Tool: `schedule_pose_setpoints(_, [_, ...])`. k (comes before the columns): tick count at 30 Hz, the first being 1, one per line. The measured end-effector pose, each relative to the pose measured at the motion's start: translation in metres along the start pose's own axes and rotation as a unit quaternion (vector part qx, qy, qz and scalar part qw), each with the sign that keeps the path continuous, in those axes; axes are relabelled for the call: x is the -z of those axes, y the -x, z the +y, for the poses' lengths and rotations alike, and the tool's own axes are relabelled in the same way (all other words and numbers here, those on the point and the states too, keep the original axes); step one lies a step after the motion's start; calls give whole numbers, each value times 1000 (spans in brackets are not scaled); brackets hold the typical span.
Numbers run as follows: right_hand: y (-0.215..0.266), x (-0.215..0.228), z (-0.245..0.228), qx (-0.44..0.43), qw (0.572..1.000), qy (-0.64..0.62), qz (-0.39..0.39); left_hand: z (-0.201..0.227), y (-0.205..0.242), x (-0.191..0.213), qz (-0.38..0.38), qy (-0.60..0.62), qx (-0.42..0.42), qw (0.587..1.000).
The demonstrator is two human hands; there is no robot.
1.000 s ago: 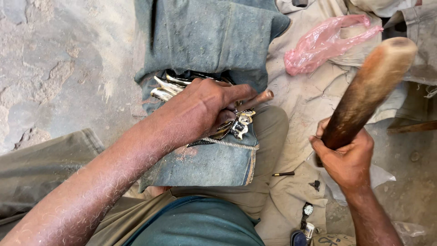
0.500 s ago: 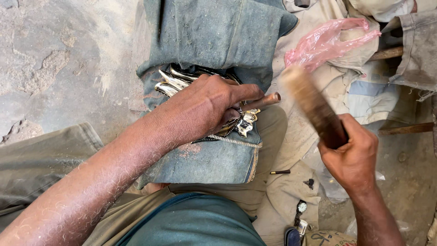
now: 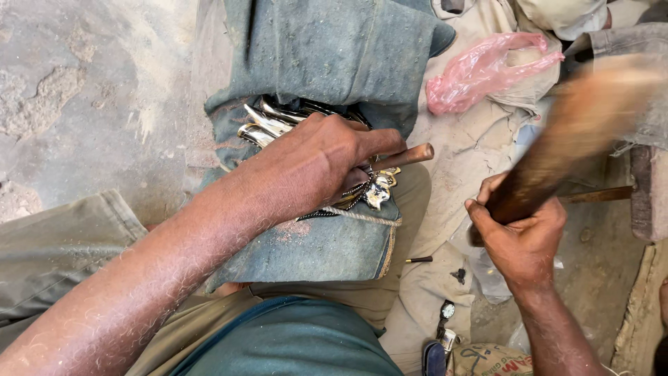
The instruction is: The person uses a hammer and chisel to shape a decorative metal piece resting on a cloth-covered lap. They repeatedly strike the chisel to refine the metal's form, occasionally adjusting the piece's position.
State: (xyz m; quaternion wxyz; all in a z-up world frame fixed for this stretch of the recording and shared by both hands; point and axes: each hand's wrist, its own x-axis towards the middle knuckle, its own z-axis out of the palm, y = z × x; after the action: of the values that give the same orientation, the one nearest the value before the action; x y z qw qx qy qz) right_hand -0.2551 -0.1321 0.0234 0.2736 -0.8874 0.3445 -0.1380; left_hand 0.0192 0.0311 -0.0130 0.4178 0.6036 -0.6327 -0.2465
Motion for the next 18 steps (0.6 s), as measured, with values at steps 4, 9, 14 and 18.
schedule_pose_setpoints(4, [0, -1, -1, 49, 988, 145, 1, -3, 6, 0, 16, 18, -11, 1000])
schedule_pose_setpoints(9, [0, 10, 1, 30, 992, 118, -10, -7, 6, 1, 14, 35, -43, 998])
schedule_pose_setpoints(14, [1, 16, 3, 26, 998, 53, -8, -8, 11, 2, 16, 21, -32, 999])
schedule_pose_setpoints(18, [1, 20, 0, 49, 998, 30, 5, -6, 6, 3, 16, 30, -38, 999])
